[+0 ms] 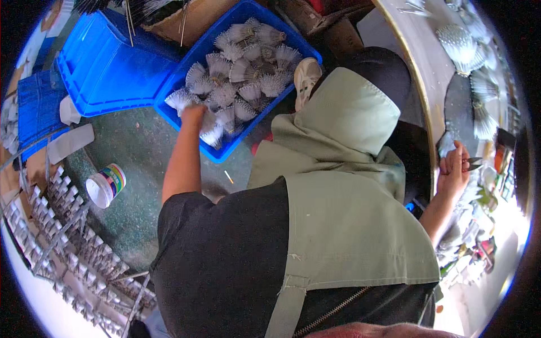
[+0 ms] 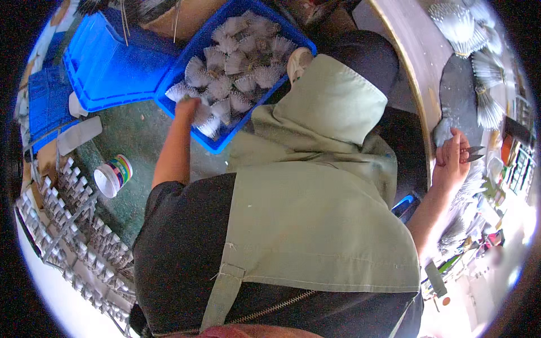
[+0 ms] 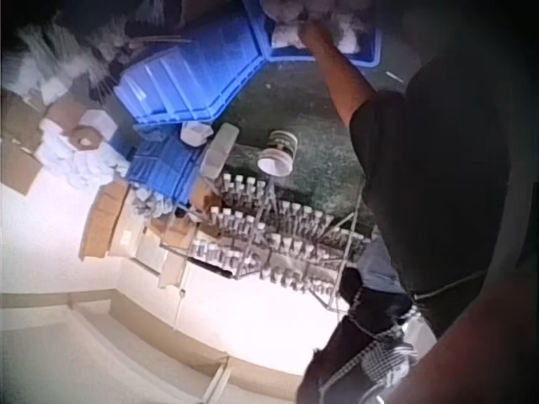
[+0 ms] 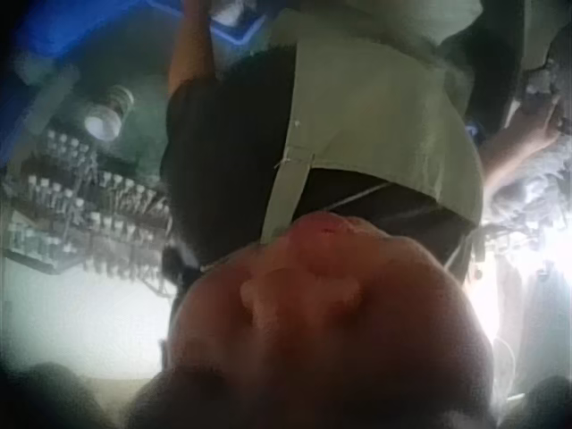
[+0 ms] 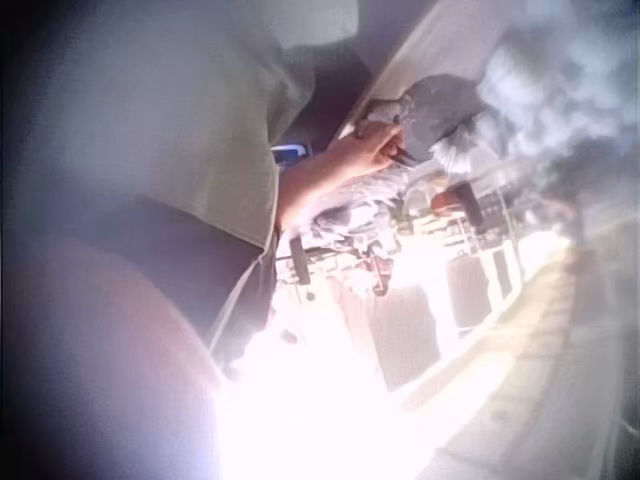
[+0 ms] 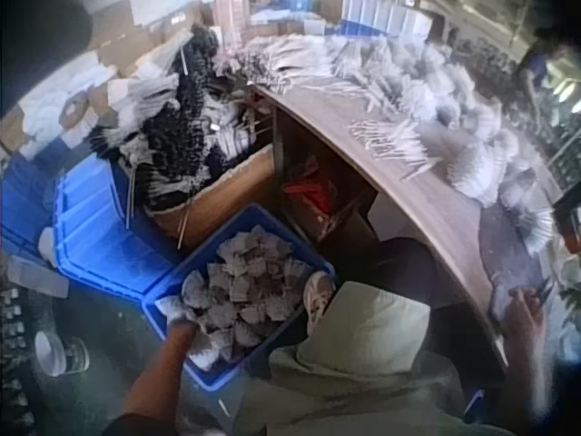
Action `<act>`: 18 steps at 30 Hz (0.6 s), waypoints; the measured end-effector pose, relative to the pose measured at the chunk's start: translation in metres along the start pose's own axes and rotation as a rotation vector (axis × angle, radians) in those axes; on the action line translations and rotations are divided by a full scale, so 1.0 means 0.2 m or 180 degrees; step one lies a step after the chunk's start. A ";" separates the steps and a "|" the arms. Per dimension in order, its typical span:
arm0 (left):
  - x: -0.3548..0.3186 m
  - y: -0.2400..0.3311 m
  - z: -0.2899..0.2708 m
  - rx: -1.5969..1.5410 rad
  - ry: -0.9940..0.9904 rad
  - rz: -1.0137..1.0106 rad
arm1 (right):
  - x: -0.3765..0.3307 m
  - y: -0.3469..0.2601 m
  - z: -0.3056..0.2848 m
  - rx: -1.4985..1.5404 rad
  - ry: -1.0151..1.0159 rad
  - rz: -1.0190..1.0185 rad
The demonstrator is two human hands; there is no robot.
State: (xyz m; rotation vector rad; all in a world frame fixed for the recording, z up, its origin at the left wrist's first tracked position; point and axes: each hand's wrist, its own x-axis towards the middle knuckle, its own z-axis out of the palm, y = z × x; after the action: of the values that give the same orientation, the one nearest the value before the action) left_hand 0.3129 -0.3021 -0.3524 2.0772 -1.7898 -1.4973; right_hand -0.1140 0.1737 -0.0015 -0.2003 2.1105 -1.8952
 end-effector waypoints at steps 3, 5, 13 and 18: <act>0.09 -0.41 0.12 -0.0644 -0.0002 -0.0644 | 0.06 0.04 0.06 0.0258 -0.0015 -0.0008; -0.03 -0.18 0.39 -0.2145 -0.0662 -0.0883 | 0.04 0.03 0.04 0.0093 0.0217 0.0008; 0.07 0.64 0.90 -0.1968 -0.0925 -0.1312 | 0.00 -0.02 0.04 -0.0147 0.0731 -0.0061; 0.66 0.33 0.78 -0.2543 -0.2351 0.0287 | 0.08 0.01 0.30 -0.0450 0.0815 0.0348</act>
State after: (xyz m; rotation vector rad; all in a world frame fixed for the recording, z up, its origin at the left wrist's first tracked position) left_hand 0.1468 -0.3436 -0.4825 1.1128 -1.0147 -2.5744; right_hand -0.1099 0.1135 -0.0100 0.1337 2.3696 -1.7911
